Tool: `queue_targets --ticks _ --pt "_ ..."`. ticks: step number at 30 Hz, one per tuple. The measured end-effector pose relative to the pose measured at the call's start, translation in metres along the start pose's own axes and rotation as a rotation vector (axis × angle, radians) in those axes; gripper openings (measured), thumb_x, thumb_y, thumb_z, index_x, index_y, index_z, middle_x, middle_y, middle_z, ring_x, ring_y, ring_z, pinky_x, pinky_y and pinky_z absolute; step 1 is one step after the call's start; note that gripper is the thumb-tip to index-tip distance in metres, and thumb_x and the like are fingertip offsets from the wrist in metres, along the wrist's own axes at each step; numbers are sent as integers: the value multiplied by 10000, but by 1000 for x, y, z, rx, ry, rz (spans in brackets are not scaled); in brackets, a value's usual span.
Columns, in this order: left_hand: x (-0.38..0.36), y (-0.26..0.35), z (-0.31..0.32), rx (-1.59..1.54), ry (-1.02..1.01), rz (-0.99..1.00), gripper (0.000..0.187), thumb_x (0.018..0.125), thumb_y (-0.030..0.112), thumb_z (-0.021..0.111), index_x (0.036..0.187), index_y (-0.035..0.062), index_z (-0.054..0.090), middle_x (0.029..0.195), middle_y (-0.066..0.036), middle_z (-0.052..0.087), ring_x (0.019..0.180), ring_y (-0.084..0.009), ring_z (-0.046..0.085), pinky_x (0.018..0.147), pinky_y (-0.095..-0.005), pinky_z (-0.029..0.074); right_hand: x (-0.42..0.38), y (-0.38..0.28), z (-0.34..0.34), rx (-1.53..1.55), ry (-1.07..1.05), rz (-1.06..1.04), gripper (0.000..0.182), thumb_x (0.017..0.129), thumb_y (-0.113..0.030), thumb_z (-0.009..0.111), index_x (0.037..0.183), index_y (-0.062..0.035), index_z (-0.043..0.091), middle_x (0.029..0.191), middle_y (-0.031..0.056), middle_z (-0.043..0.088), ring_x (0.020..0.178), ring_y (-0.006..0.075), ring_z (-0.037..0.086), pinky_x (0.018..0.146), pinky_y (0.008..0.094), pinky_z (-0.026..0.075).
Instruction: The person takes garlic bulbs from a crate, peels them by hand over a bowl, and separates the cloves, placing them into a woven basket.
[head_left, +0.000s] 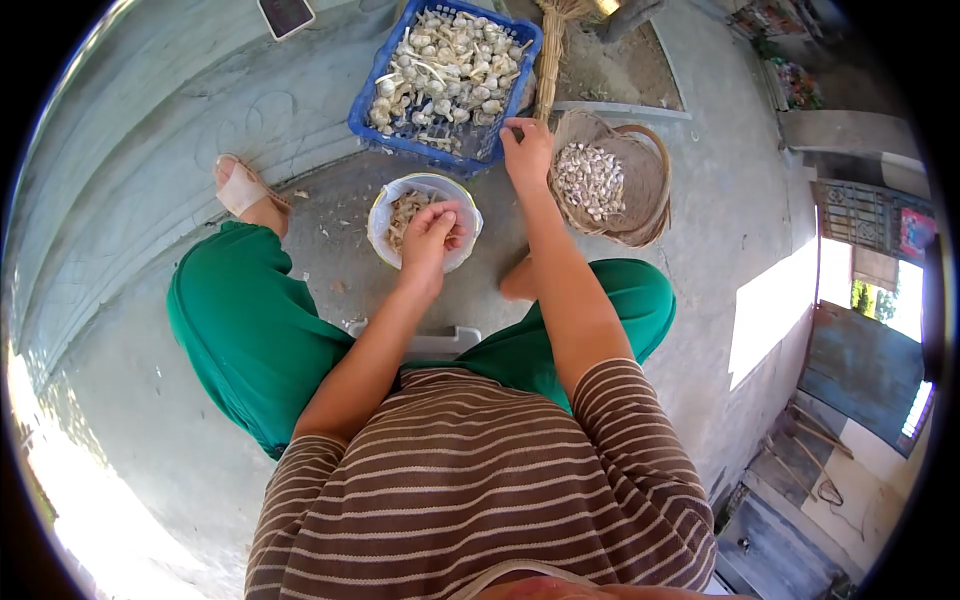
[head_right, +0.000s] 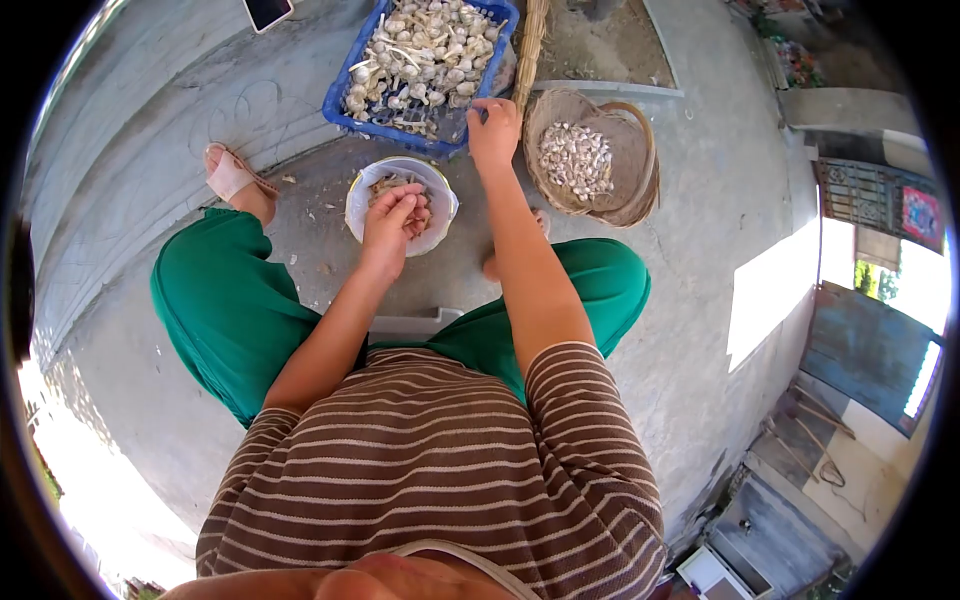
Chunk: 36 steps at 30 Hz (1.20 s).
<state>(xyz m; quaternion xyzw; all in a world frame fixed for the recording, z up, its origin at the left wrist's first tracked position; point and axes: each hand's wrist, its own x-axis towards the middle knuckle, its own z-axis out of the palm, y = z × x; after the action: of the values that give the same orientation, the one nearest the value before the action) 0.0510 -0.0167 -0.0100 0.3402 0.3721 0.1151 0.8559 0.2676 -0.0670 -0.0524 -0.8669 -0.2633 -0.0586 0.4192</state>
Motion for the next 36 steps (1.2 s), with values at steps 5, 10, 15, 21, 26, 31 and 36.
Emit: queue_targets --ticks 5,10,15,21,26,31,36 --pt "4 0 -1 -61 -2 -17 176 896 92 503 1041 49 594 866 -1 600 742 -75 547 641 -206 428 37 0 28 -612 -157 -320 129 713 -193 655 838 -182 686 875 13 611 960 237 503 811 393 412" --pt "12 3 -10 -83 18 -10 178 910 95 492 1048 34 586 895 -29 608 764 -102 565 657 -227 445 49 8 81 -864 -531 -583 177 749 -154 595 915 -160 658 932 -9 626 990 193 522 819 350 401" --pt "18 6 -15 -123 38 -14 180 914 101 486 1051 33 581 886 -26 601 757 -103 559 658 -234 444 44 19 123 -741 -613 -317 218 780 -118 552 988 -65 592 1011 102 576 1007 284 549 791 420 471" --pt "20 8 -15 -132 70 -4 178 914 89 480 1051 26 575 891 -28 592 752 -108 555 658 -238 445 44 14 114 -716 -635 -216 235 735 -107 609 960 -60 556 988 159 566 927 290 591 719 392 510" --pt "19 15 -11 -178 78 48 176 913 91 491 1060 28 563 902 -33 584 762 -113 554 665 -246 449 35 -24 62 583 -757 448 267 764 -134 693 968 6 592 804 72 615 727 128 581 611 291 474" --pt "14 22 -6 -223 89 143 176 907 109 523 1062 29 552 917 -39 584 767 -120 552 674 -252 452 -29 -82 -8 801 -827 591 173 799 -142 681 900 -12 628 803 34 624 707 82 537 632 226 438" --pt "10 12 -9 -131 -26 254 125 887 58 543 992 -7 560 851 -66 592 708 -107 555 626 -223 468 -79 -101 -38 975 -670 694 163 824 -106 645 945 4 634 832 41 631 735 98 557 657 220 459"
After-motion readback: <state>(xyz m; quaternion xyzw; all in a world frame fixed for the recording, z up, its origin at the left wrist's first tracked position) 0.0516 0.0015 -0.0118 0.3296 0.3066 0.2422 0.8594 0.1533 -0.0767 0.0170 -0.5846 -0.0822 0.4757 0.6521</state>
